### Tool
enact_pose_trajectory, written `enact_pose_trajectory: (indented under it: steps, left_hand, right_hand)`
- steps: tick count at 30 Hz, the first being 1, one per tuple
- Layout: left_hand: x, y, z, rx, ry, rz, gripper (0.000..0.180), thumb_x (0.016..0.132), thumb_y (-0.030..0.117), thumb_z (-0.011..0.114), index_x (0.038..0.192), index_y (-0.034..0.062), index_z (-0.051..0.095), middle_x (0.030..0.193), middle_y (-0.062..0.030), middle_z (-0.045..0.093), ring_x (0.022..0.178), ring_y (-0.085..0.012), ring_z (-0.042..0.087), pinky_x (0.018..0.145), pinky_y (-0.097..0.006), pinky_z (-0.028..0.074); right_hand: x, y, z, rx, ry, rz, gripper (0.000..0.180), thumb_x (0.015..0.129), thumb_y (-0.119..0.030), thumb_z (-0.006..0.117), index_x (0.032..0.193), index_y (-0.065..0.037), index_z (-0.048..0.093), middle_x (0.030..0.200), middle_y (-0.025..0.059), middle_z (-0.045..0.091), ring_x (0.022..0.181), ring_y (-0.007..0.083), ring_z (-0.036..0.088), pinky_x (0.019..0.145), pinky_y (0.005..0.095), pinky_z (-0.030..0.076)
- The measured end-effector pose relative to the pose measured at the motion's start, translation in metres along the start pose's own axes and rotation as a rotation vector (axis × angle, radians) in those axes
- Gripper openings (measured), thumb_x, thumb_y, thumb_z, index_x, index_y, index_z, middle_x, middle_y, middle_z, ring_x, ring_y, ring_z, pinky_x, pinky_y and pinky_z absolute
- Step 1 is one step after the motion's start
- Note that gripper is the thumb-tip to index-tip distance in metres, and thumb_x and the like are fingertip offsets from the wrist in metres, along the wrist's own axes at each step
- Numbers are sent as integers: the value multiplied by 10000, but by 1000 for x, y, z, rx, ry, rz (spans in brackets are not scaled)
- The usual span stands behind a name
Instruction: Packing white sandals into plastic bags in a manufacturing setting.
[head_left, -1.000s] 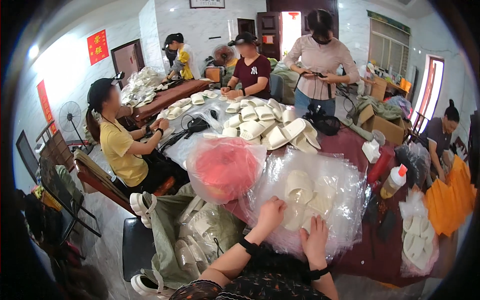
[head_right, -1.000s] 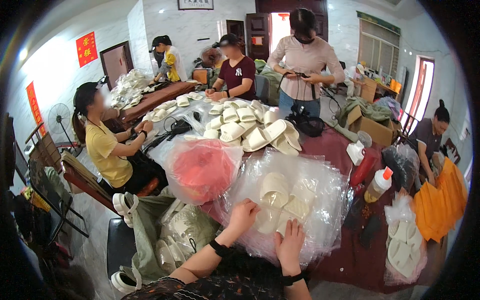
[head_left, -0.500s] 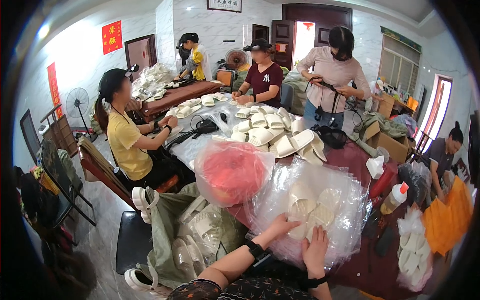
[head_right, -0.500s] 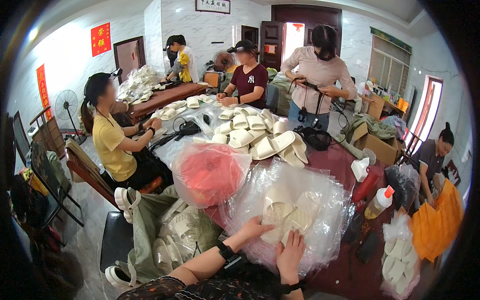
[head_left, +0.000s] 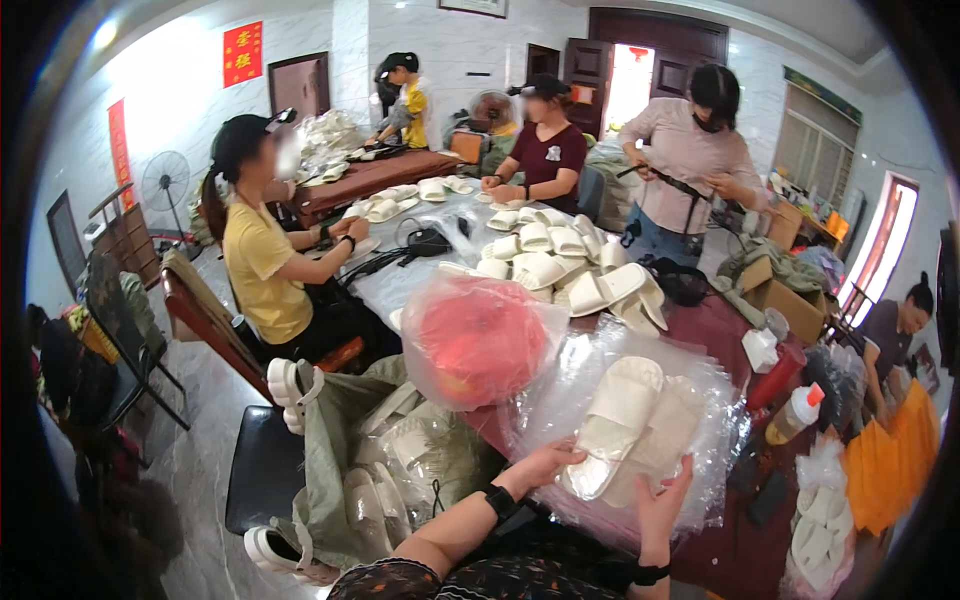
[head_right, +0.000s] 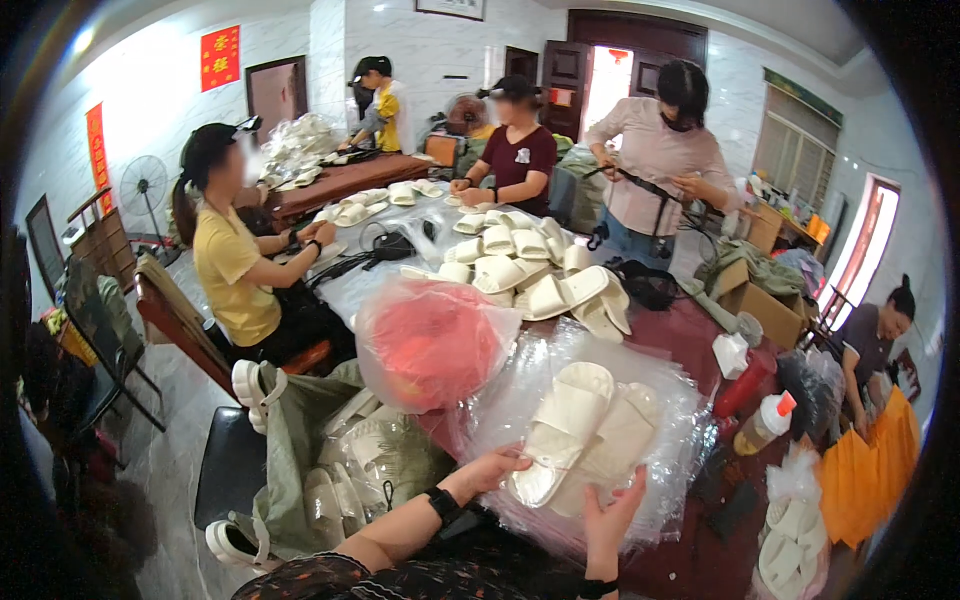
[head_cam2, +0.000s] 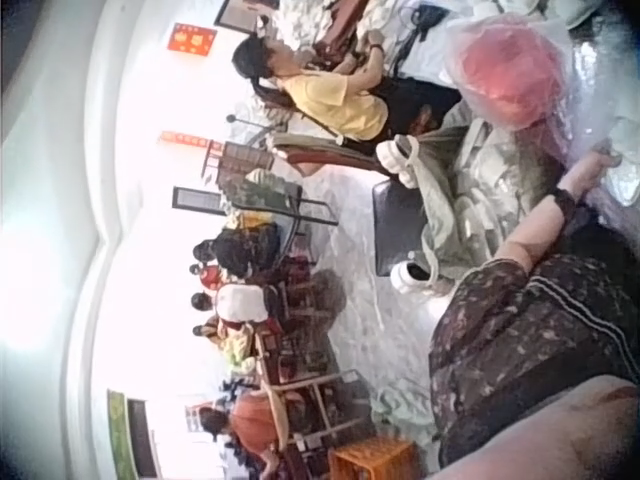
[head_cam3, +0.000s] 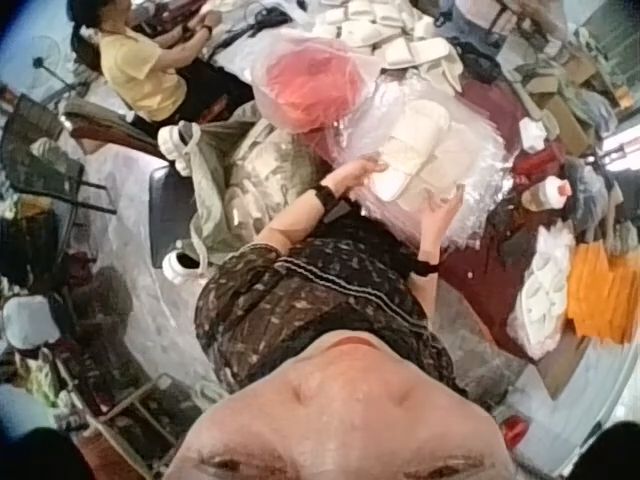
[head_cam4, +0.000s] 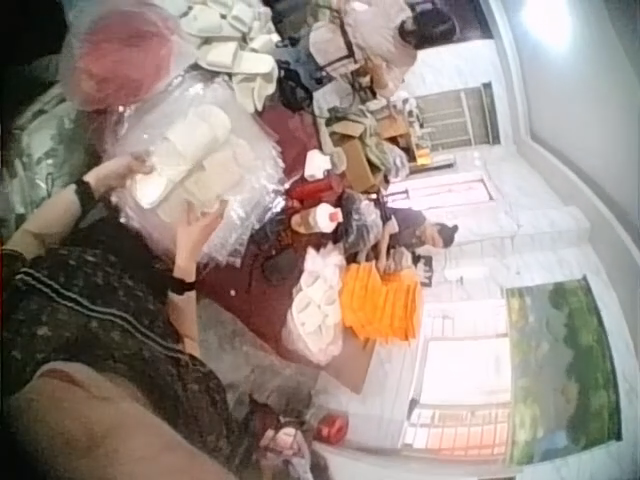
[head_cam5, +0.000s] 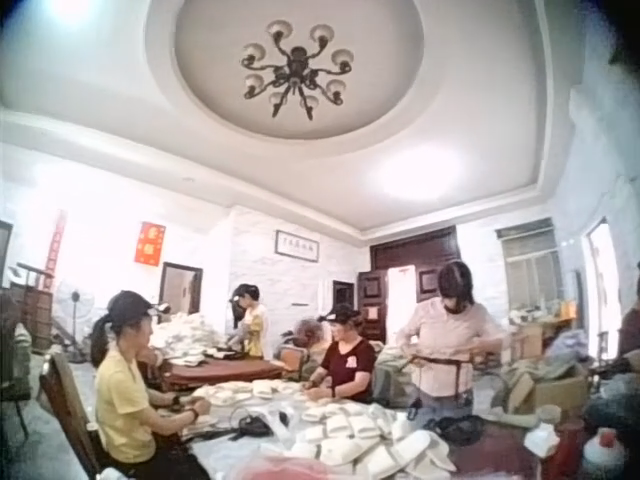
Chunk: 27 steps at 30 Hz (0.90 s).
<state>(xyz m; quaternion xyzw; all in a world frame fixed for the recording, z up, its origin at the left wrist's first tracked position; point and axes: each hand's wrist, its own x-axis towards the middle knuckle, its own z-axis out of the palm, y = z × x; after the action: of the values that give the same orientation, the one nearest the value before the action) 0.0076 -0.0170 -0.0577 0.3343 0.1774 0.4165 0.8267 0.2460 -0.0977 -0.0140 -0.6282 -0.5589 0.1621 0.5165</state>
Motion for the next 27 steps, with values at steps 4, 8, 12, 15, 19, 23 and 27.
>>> enact_pose_trajectory:
  steps: [4,8,12,15,19,23,27]
  left_hand:
    - [1,-6,-9,-62,1,-79,546,962,108,636,1444,-26,419,1337,-110,608,1173,-182,624,1022,-329,486]
    - [-3,-7,-7,-74,-59,-27,576,962,130,648,1460,-15,395,1356,-107,593,1203,-185,602,1038,-327,467]
    - [-2,-11,-6,50,-38,26,605,963,162,663,1472,-10,386,1374,-107,584,1244,-185,567,1062,-330,436]
    - [-2,-7,7,139,-58,14,631,955,199,688,1476,-5,395,1392,-95,572,1252,-179,547,1073,-325,411]
    - [-11,11,23,398,160,-153,618,941,220,713,1453,2,442,1342,-73,606,1213,-165,555,1032,-316,433]
    - [-6,-6,0,101,270,-59,457,932,138,702,1335,1,536,1214,-92,660,1092,-194,646,928,-334,518]
    - [-7,0,4,-37,213,-24,445,932,105,684,1335,6,523,1210,-118,662,1064,-236,675,917,-396,564]
  right_hand:
    - [7,13,1,139,10,149,1048,716,-42,812,1565,-27,198,1419,188,462,771,156,494,704,286,466]
    - [21,25,1,315,-136,249,797,743,-4,785,1428,28,380,1176,127,613,787,116,561,672,243,461]
    - [23,16,5,487,-84,128,560,807,29,740,1295,33,465,1075,91,648,894,134,625,722,254,485]
    - [19,7,13,531,20,85,534,854,21,714,1322,26,457,1101,96,644,913,141,622,756,268,494]
    - [7,-25,21,461,77,289,549,873,-1,711,1353,18,443,1101,89,645,951,138,609,781,267,492]
    - [11,-24,21,570,-115,135,597,890,-49,705,1408,12,414,1135,81,620,915,99,567,751,246,467]
    - [7,-13,-1,493,-235,208,574,897,-58,661,1410,17,415,1176,77,590,816,60,474,728,228,424]
